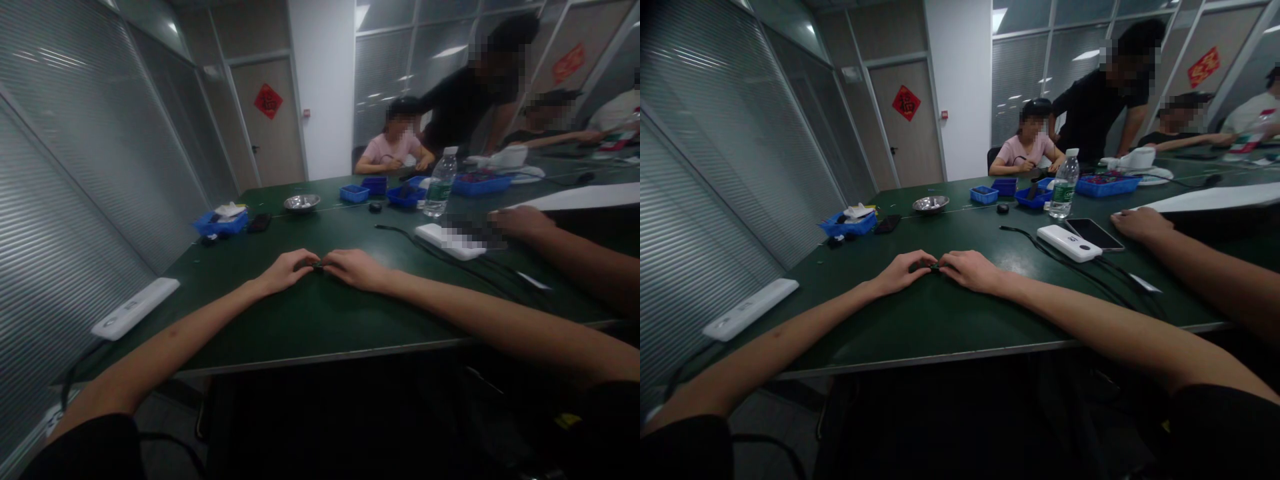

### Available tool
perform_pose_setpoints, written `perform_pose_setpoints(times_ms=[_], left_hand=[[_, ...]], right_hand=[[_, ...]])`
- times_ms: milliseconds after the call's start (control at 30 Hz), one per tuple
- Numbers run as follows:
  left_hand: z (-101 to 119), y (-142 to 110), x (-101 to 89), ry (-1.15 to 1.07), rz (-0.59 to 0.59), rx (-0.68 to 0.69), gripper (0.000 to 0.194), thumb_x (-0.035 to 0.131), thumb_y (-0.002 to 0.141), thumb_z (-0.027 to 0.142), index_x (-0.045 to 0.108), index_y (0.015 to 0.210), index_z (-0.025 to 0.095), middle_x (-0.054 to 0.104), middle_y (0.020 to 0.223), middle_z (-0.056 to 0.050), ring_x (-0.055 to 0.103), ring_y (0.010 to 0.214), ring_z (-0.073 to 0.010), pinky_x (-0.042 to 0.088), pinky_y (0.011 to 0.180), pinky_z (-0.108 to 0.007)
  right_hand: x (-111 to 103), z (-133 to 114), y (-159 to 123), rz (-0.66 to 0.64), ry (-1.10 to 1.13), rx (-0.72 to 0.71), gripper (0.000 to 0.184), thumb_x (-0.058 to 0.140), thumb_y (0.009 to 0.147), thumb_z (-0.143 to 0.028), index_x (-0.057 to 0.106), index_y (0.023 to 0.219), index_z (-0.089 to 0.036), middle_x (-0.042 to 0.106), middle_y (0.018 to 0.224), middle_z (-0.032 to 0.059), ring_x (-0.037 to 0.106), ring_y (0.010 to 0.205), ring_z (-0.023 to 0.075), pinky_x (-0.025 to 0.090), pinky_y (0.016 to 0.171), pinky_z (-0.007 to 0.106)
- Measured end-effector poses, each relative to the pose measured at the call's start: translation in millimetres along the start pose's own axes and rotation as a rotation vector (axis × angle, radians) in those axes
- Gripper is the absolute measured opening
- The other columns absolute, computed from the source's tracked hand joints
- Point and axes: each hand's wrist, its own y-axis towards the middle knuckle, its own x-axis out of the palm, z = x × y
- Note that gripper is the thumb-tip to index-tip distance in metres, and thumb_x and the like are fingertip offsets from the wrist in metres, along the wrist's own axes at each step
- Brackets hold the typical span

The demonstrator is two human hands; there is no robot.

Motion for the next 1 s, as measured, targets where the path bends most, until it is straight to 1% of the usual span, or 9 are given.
perform_pose_setpoints(times_ms=[200, 400, 600, 767, 1000], left_hand=[[1, 1, -0.6, -0.047, -0.007, -0.022, 0.028, 0.062, 0.098, 0.021, 0.065, 0.126, 0.019, 0.07, 0.117, -0.007, 0.066, 0.101, -0.0193, 0.052, 0.083, -0.032], [3, 1, 0.8, -0.068, 0.0, -0.039, 0.027, 0.062, 0.098, 0.022, 0.066, 0.125, 0.019, 0.071, 0.116, -0.007, 0.066, 0.102, -0.0199, 0.052, 0.085, -0.033], [4, 2, 0.7, -0.079, 0.002, -0.044, 0.027, 0.063, 0.097, 0.023, 0.066, 0.124, 0.019, 0.071, 0.116, -0.007, 0.066, 0.101, -0.0196, 0.053, 0.084, -0.033], [3, 2, 2.2, -0.081, 0.013, -0.042, 0.027, 0.064, 0.097, 0.023, 0.066, 0.123, 0.018, 0.071, 0.116, -0.008, 0.067, 0.102, -0.0204, 0.054, 0.087, -0.034], [0, 2, 2.4, -0.082, 0.01, -0.045, 0.027, 0.064, 0.097, 0.024, 0.066, 0.123, 0.017, 0.071, 0.115, -0.008, 0.067, 0.101, -0.02, 0.053, 0.085, -0.033]], right_hand=[[-1, -5, 2, -0.009, -0.022, -0.001, 0.025, 0.051, 0.106, -0.035, 0.064, 0.12, -0.02, 0.07, 0.109, 0.0086, 0.066, 0.089, 0.0195, 0.046, 0.075, 0.029], [-2, -10, 4, -0.022, -0.027, 0.003, 0.023, 0.051, 0.106, -0.035, 0.061, 0.117, -0.019, 0.07, 0.109, 0.0089, 0.066, 0.088, 0.0197, 0.044, 0.073, 0.029], [-1, -11, 5, -0.031, -0.024, 0.039, 0.021, 0.052, 0.106, -0.036, 0.06, 0.116, -0.019, 0.07, 0.105, 0.0084, 0.065, 0.084, 0.0199, 0.043, 0.071, 0.03], [0, -11, 6, -0.032, -0.018, 0.036, 0.021, 0.051, 0.106, -0.037, 0.059, 0.114, -0.019, 0.07, 0.104, 0.0082, 0.064, 0.083, 0.0192, 0.042, 0.069, 0.029], [3, -10, 7, -0.03, -0.029, 0.047, 0.021, 0.051, 0.106, -0.038, 0.059, 0.113, -0.019, 0.07, 0.102, 0.0077, 0.064, 0.083, 0.0194, 0.042, 0.07, 0.029]])
